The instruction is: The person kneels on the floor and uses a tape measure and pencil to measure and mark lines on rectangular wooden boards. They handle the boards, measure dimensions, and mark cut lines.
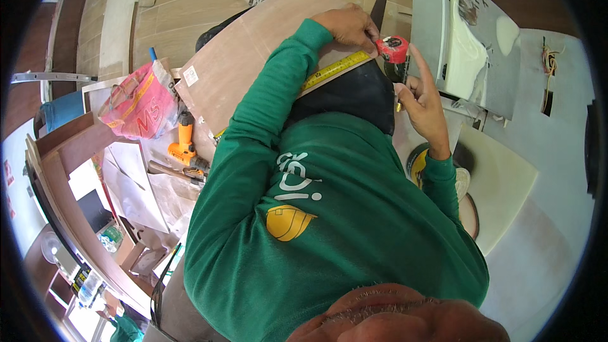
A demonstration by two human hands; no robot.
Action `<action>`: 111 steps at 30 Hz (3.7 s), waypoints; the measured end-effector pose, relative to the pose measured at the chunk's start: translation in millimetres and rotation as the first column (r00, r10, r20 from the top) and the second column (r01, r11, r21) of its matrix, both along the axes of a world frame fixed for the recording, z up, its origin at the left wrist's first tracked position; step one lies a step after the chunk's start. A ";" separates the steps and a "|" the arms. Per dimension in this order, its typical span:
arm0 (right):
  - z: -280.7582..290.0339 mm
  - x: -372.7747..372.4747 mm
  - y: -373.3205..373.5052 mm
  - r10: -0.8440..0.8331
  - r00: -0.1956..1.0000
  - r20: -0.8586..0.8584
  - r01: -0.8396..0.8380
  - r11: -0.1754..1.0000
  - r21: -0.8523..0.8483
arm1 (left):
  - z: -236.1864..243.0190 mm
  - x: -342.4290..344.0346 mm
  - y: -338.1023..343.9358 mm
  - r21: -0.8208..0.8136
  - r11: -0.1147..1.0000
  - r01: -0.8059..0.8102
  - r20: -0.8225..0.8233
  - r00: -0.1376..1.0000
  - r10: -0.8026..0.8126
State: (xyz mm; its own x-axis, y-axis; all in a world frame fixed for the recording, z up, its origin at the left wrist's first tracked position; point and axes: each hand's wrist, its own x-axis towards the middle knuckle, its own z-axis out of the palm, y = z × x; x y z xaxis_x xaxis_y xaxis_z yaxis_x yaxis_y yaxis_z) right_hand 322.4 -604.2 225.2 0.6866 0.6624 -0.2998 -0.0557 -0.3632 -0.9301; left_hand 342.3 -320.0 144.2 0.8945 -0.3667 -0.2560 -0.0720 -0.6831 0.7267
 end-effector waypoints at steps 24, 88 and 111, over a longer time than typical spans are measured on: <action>-26.6 19.5 7.7 0.149 0.988 0.037 -0.147 0.988 -0.040 | -10.0 -4.4 -6.4 -0.013 0.997 -0.070 0.023 0.997 0.070; -103.0 18.5 128.6 0.019 0.933 -0.360 0.136 0.907 0.398 | 151.1 -265.8 425.6 0.324 0.116 -0.939 0.666 0.313 0.677; -85.8 2.7 111.7 -0.004 0.916 -0.401 0.179 0.898 0.402 | 144.5 -51.0 341.7 0.301 0.547 -0.781 0.642 0.590 0.490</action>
State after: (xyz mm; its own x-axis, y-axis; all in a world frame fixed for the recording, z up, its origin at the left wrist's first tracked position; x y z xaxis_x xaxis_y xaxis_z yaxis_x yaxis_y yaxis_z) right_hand 325.0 -492.5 139.4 0.6404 0.7242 -0.2559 -0.4494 0.0831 -0.8895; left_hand 291.3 21.7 288.7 0.8663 0.4115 0.2831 0.3435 -0.9023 0.2604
